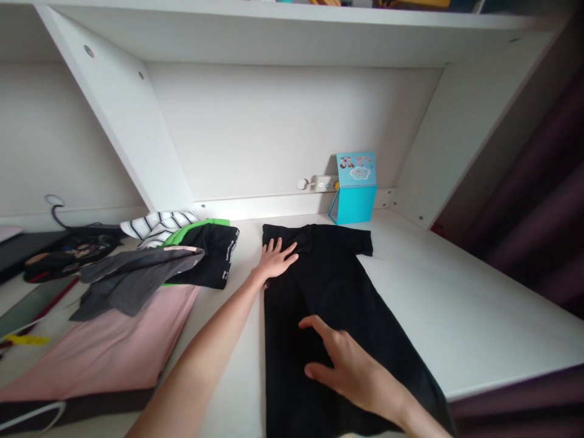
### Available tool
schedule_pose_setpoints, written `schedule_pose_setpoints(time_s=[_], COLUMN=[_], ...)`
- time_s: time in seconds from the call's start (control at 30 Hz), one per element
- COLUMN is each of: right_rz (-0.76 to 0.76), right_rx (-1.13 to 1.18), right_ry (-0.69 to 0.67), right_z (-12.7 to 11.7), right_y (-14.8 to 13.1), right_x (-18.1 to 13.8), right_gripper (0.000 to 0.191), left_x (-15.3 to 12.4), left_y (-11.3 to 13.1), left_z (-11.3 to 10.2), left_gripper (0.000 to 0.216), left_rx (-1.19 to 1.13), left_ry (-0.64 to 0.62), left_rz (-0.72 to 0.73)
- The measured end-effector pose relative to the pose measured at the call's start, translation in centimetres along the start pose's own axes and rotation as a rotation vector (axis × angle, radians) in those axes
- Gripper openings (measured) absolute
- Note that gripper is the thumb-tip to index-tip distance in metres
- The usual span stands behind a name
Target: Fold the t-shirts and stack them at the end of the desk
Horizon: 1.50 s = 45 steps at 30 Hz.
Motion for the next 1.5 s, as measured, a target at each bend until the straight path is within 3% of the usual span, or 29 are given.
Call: schedule_pose_setpoints(time_s=[0.17,0.27,0.4,0.47,0.53,0.6,0.63,0.7,0.83,1.03,1.2,1.5], right_rz=[0.038,0.060,0.015,-0.002,0.082,0.369,0.463,0.595,0.734,0.803,0.774,0.885], right_rx=[0.264,0.305,0.228,0.273,0.274,0.061,0.004,-0.041,0.014,0.216,0.273,0.094], right_ry=[0.065,-0.005,-0.353,-0.405,-0.206,0.235,0.354,0.453,0.456,0.489,0.533,0.466], right_z=[2.3,2.3,-1.0,-4.4,-8.5,-13.0,-14.5,-16.4,-16.8,-16.1,-17.0,-16.8], right_y=[-0.1,-0.2,0.7,2.3,5.3,9.5,11.3,14.5,18.2,19.5,19.4,20.4], right_x=[-2.0,-3.2,-4.6,-3.3,0.1,4.1,6.0,9.2,13.0,15.0,15.7,14.3], right_gripper=[0.029,0.033,0.041,0.039,0.041,0.030,0.029,0.030,0.029,0.031,0.030,0.024], left_x=[0.0,0.1,0.2,0.1,0.0,0.0,-0.1,-0.1,0.0,0.2,0.1,-0.1], left_y=[0.2,0.1,0.1,0.2,0.3,0.3,0.4,0.3,0.2,0.0,0.1,0.0], left_z=[-0.4,-0.5,-0.4,-0.3,-0.3,-0.3,-0.4,-0.4,-0.2,0.1,0.0,-0.1], left_gripper=[0.068,0.067,0.067,0.066,0.065,0.064,0.064,0.063,0.064,0.065,0.066,0.067], left_rx=[-0.001,0.015,0.026,0.013,-0.003,-0.012,-0.011,0.000,0.016,0.017,0.012,-0.002], left_ry=[-0.026,-0.026,-0.015,-0.008,-0.003,0.005,0.006,0.007,-0.003,0.000,-0.006,-0.010], left_rz=[-0.005,-0.018,-0.009,0.001,0.009,0.015,0.016,0.019,0.018,0.028,0.028,0.028])
Point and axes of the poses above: each hand's wrist, its own x-axis towards the middle knuckle, its own z-axis out of the palm, y = z × x, the point moved 3 cm from there along x, towards the middle knuckle, and after that the axes turned 2 degrees about -x, right-handed, at the moved point
